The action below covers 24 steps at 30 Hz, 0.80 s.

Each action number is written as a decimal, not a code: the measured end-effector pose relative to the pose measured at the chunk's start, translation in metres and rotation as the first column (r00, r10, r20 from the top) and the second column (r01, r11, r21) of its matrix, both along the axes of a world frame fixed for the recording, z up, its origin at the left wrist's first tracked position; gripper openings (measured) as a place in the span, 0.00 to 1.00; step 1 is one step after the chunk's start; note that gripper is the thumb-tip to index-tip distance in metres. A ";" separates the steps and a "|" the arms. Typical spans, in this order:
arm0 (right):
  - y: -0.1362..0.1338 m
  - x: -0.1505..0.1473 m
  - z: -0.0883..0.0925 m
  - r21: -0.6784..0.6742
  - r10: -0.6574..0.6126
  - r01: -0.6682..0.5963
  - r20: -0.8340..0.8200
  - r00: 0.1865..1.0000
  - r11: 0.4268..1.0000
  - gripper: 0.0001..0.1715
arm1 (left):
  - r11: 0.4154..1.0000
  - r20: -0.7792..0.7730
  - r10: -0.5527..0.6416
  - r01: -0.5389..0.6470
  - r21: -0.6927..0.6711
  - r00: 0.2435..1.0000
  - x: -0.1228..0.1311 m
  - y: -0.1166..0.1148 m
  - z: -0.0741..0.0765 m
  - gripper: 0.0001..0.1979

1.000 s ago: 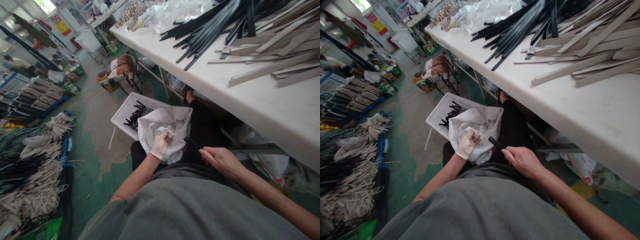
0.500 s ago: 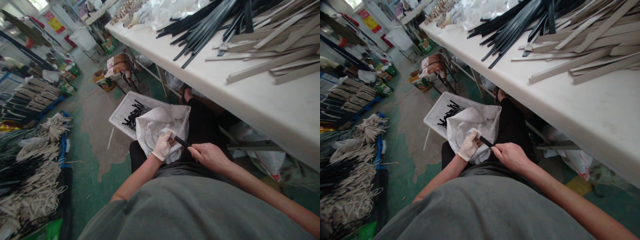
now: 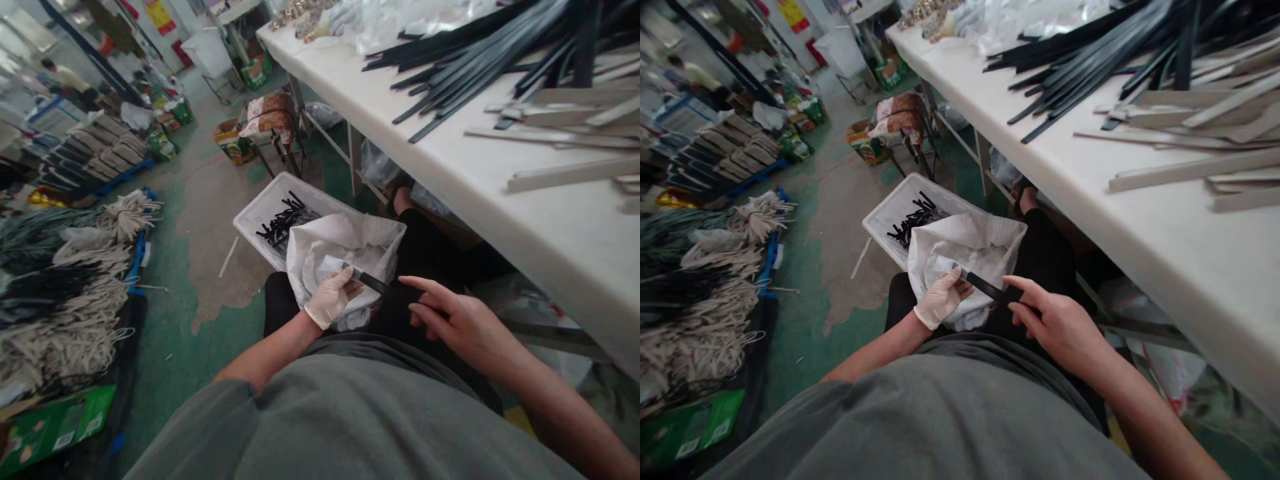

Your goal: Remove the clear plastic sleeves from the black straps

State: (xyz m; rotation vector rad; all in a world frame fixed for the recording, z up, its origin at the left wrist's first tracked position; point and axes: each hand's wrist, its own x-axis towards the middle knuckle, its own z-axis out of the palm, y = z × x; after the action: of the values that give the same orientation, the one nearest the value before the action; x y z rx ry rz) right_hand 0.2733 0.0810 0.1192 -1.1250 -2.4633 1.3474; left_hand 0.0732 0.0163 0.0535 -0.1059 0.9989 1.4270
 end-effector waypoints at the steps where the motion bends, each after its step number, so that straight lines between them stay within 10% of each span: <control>1: 0.001 -0.001 0.002 0.004 0.002 -0.002 -0.005 1.000 1.000 0.27 | 1.000 0.009 -0.018 0.018 0.022 1.000 0.003 -0.003 0.003 0.16; 6: 0.008 -0.042 0.009 0.088 0.101 -0.099 -0.015 0.995 0.991 0.28 | 0.973 -0.139 -0.159 0.179 0.147 0.977 0.007 -0.010 0.019 0.19; 9: 0.010 -0.068 0.027 0.062 0.176 -0.172 -0.067 0.982 0.983 0.31 | 0.979 -0.439 0.094 -0.002 0.205 0.893 -0.037 -0.018 0.048 0.17; 16: -0.001 -0.119 0.060 0.009 0.419 -0.425 -0.198 0.886 0.905 0.14 | 0.627 -0.554 0.775 -0.474 0.618 0.303 -0.151 -0.102 0.132 0.11; 19: -0.012 -0.140 0.058 -0.013 0.485 -0.495 -0.175 0.857 0.869 0.15 | 0.524 -0.449 0.844 -0.628 0.575 0.292 -0.160 -0.132 0.122 0.11; 24: -0.011 -0.150 0.051 0.088 0.506 -0.503 -0.021 0.862 0.860 0.24 | 0.552 -0.247 0.832 -0.780 0.293 0.496 -0.150 -0.157 0.060 0.12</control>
State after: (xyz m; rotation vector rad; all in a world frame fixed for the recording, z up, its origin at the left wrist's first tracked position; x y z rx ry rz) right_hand 0.1237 0.0699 0.1705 -0.4268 -2.8700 1.3429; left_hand -0.0767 -0.1410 0.1133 -0.2403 1.2072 2.4814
